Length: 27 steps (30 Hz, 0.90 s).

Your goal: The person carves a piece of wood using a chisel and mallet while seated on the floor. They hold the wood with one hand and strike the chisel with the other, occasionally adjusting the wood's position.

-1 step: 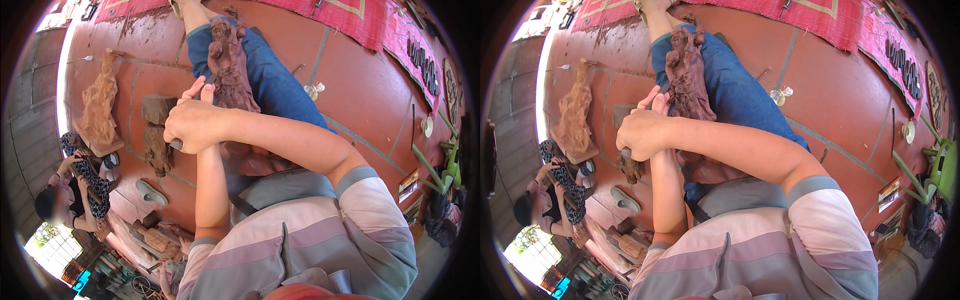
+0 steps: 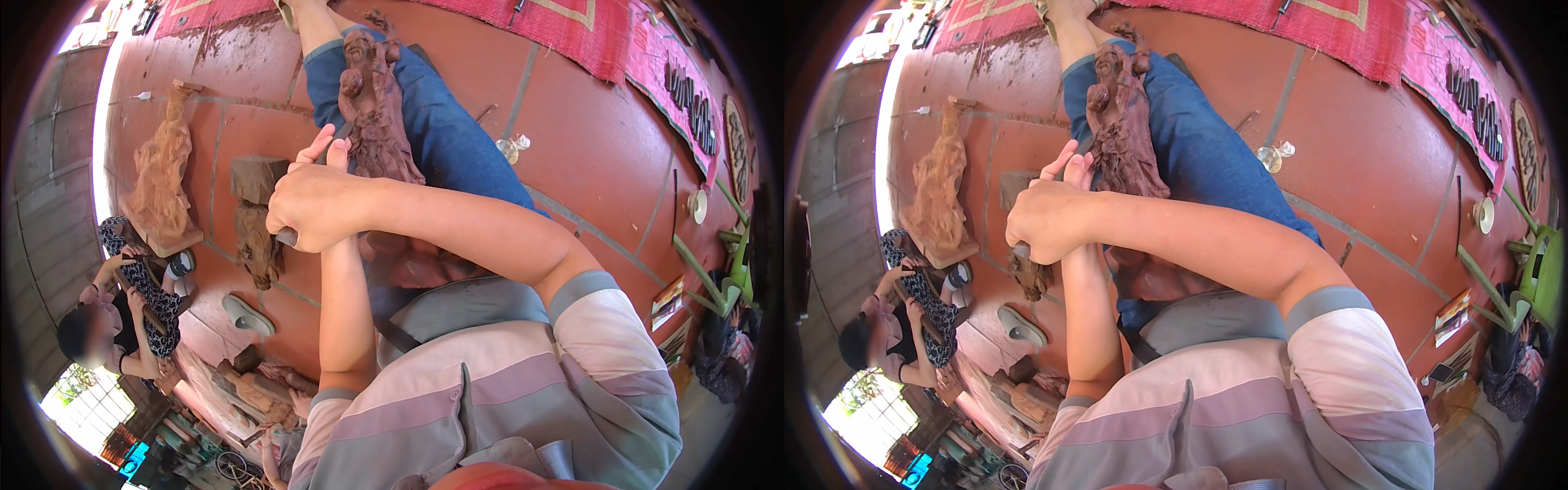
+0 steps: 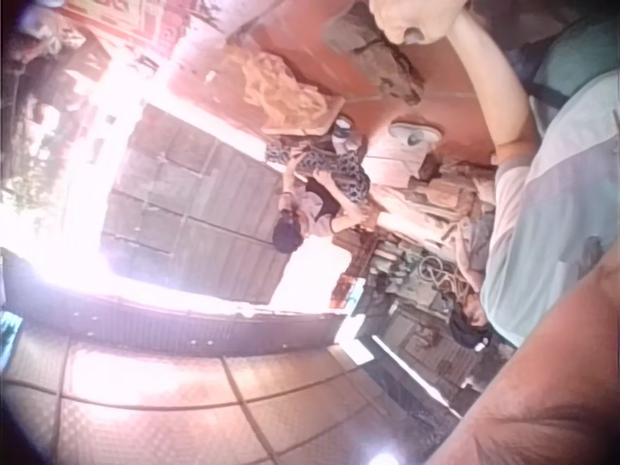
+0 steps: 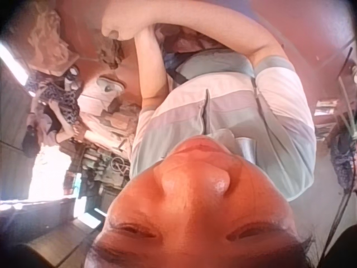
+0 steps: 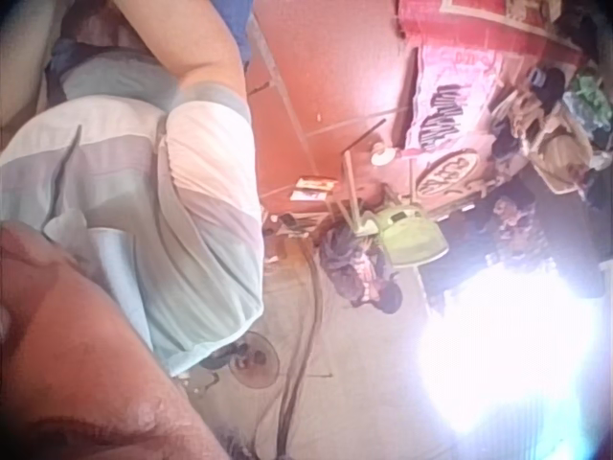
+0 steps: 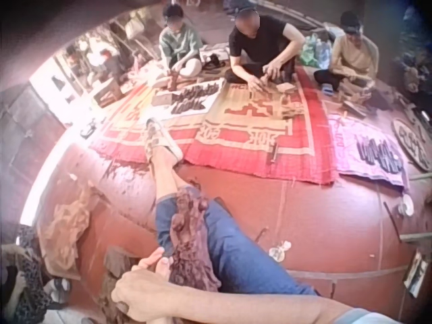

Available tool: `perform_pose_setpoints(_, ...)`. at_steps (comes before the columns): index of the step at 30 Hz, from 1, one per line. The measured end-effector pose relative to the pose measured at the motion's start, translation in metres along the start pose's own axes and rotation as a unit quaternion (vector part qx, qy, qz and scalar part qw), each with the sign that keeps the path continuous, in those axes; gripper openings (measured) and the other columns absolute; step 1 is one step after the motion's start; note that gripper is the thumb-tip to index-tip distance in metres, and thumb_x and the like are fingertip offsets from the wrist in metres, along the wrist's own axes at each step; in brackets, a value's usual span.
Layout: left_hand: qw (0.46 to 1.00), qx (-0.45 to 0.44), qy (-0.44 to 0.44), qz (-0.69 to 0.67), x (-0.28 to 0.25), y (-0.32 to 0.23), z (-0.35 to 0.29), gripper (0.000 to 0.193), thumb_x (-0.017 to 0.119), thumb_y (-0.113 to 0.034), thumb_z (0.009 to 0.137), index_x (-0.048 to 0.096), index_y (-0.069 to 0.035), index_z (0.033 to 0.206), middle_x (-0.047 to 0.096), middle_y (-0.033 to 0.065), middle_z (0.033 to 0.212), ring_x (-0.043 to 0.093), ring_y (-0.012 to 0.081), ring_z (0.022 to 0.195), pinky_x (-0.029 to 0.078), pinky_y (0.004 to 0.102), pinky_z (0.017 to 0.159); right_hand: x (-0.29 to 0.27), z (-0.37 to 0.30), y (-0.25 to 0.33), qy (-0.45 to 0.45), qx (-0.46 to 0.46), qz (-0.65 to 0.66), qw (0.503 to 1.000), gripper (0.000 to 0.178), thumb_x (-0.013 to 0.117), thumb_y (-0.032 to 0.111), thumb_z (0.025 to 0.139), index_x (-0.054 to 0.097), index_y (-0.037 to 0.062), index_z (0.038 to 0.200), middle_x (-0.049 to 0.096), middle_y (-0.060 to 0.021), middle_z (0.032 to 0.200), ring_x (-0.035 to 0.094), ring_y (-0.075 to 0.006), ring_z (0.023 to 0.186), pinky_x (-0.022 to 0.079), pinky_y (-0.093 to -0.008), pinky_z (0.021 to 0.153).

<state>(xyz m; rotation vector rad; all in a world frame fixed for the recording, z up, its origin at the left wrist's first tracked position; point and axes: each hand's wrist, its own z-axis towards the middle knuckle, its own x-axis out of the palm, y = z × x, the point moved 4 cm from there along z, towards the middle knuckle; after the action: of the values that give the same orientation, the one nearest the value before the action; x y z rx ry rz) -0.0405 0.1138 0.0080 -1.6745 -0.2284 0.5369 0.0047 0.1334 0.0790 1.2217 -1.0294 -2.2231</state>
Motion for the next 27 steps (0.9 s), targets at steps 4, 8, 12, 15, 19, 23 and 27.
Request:
perform_pose_setpoints(4, 0.985, -0.043, 0.007, -0.165, 0.008, 0.012, 0.001, 0.033, 0.055, -0.005, 0.092, 0.042, 0.002, 0.122, 0.052, 0.0221, 0.127, 0.057, 0.0394, 0.11, 0.05, 0.0449, 0.095, -0.002, -0.001, -0.003, 0.024, 0.03, 0.027, 0.999, 0.014, 0.061, 0.011, 0.057, 0.067, 0.0076, 0.07, 0.063, -0.0186, 0.068, 0.061, -0.0403, 0.07, 0.045, -0.0515, 0.064)
perform_pose_setpoints(8, 0.98, -0.061, -0.043, -0.187, -0.01, 0.019, -0.004, 0.034, 0.054, -0.006, 0.093, 0.042, 0.002, 0.123, 0.051, 0.0226, 0.127, 0.056, 0.039, 0.111, 0.05, 0.0446, 0.094, 0.003, 0.002, 0.007, -0.001, -0.015, 0.021, 1.0, 0.015, 0.061, 0.012, 0.058, 0.068, 0.0079, 0.071, 0.064, -0.0189, 0.069, 0.062, -0.0399, 0.071, 0.046, -0.0512, 0.065)
perform_pose_setpoints(12, 0.992, -0.042, 0.0, -0.119, 0.001, 0.009, 0.003, 0.034, 0.053, -0.008, 0.094, 0.041, 0.002, 0.124, 0.049, 0.0237, 0.129, 0.055, 0.0382, 0.114, 0.051, 0.0444, 0.095, 0.0, 0.0, -0.007, -0.033, -0.018, -0.036, 0.999, 0.015, 0.061, 0.012, 0.058, 0.068, 0.008, 0.072, 0.064, -0.0186, 0.069, 0.062, -0.0394, 0.072, 0.046, -0.0504, 0.066)
perform_pose_setpoints(15, 0.996, -0.031, 0.006, -0.084, -0.001, 0.009, 0.003, 0.034, 0.052, -0.009, 0.094, 0.041, 0.003, 0.124, 0.048, 0.0244, 0.13, 0.054, 0.0376, 0.115, 0.051, 0.0441, 0.095, 0.004, 0.0, -0.005, -0.015, -0.008, -0.014, 1.0, 0.015, 0.061, 0.012, 0.058, 0.068, 0.0076, 0.071, 0.064, -0.0176, 0.068, 0.062, -0.0389, 0.073, 0.046, -0.05, 0.066)
perform_pose_setpoints(19, 0.995, -0.012, 0.035, -0.097, 0.005, 0.011, -0.003, 0.038, 0.049, -0.015, 0.096, 0.037, 0.004, 0.127, 0.042, 0.0262, 0.135, 0.05, 0.0392, 0.119, 0.049, 0.045, 0.098, 0.001, -0.005, 0.0, 0.006, 0.01, 0.011, 1.0, 0.007, 0.063, 0.01, 0.056, 0.062, 0.007, 0.062, 0.061, -0.0157, 0.063, 0.06, -0.0379, 0.067, 0.043, -0.0497, 0.062)
perform_pose_setpoints(23, 0.988, -0.039, -0.021, -0.147, 0.006, -0.01, -0.013, 0.047, 0.043, -0.026, 0.099, 0.033, 0.006, 0.13, 0.037, 0.0279, 0.138, 0.046, 0.0417, 0.123, 0.047, 0.0454, 0.1, 0.004, -0.003, 0.006, -0.029, -0.015, 0.032, 0.999, 0.006, 0.063, 0.01, 0.054, 0.059, 0.0068, 0.058, 0.059, -0.015, 0.059, 0.06, -0.0378, 0.064, 0.042, -0.0499, 0.06)
perform_pose_setpoints(27, 0.99, -0.02, 0.029, -0.138, 0.0, 0.006, 0.007, 0.049, 0.039, -0.03, 0.099, 0.033, 0.007, 0.13, 0.034, 0.0288, 0.139, 0.043, 0.0424, 0.125, 0.048, 0.0455, 0.099, -0.001, -0.001, 0.0, -0.035, -0.023, -0.056, 0.998, 0.014, 0.061, 0.011, 0.059, 0.068, 0.0078, 0.07, 0.064, -0.0157, 0.067, 0.062, -0.0377, 0.068, 0.046, -0.0491, 0.064)
